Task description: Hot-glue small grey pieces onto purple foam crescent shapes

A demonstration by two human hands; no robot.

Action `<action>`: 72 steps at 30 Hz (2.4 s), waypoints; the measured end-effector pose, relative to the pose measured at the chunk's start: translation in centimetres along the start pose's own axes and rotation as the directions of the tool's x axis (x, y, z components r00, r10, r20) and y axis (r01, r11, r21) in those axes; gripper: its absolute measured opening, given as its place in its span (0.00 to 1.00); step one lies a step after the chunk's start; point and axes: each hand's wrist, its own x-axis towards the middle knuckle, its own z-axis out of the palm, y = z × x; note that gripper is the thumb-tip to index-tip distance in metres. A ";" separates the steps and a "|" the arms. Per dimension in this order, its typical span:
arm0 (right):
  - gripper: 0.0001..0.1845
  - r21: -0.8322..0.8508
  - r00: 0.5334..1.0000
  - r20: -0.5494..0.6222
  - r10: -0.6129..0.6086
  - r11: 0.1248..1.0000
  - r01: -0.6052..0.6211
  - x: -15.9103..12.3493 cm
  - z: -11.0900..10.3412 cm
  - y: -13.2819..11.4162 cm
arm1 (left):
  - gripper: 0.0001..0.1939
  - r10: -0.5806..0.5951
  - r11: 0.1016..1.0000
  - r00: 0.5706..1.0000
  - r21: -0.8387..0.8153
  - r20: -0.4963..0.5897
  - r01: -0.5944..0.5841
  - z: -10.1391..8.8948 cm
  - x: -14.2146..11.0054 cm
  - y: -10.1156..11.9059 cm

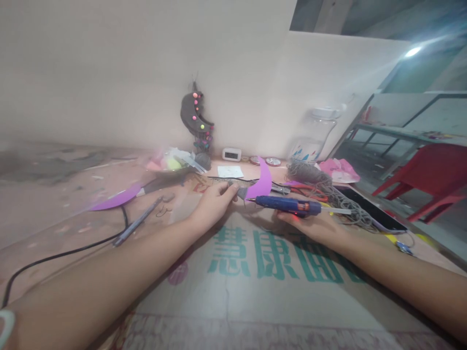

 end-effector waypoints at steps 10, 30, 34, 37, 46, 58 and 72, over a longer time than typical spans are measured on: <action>0.12 -0.065 1.000 0.006 0.010 0.998 -0.009 0.2 0.1 0.3 | 0.21 0.019 1.000 1.000 -0.003 -0.003 -0.019 0.0 0.0 0.2; 0.12 -0.099 0.999 -0.025 0.044 0.994 -0.047 0.2 0.5 0.0 | 0.21 0.015 1.000 1.000 -0.006 0.019 -0.014 -0.1 -0.3 0.9; 0.11 -0.094 0.999 -0.028 0.032 0.995 -0.035 0.3 0.5 0.1 | 0.21 0.000 1.000 1.000 -0.014 0.020 0.000 -0.1 -0.3 0.9; 0.12 -0.088 0.999 -0.023 0.043 0.995 -0.045 0.3 0.5 0.1 | 0.21 -0.003 1.000 1.000 -0.011 0.019 0.003 -0.1 -0.3 0.8; 0.13 -0.101 0.997 -0.027 0.069 0.992 -0.071 0.1 0.5 -0.4 | 0.20 0.008 1.000 1.000 0.006 0.014 -0.008 0.0 -0.1 0.3; 0.11 -0.074 0.992 -0.067 0.106 0.991 -0.111 0.1 0.6 -0.1 | 0.22 0.019 1.000 1.000 0.012 0.004 -0.019 0.0 -0.1 0.0; 0.10 0.034 0.989 -0.092 0.117 0.993 -0.115 0.1 0.6 -0.2 | 0.21 0.023 1.000 1.000 -0.003 0.005 -0.023 0.2 0.1 -0.2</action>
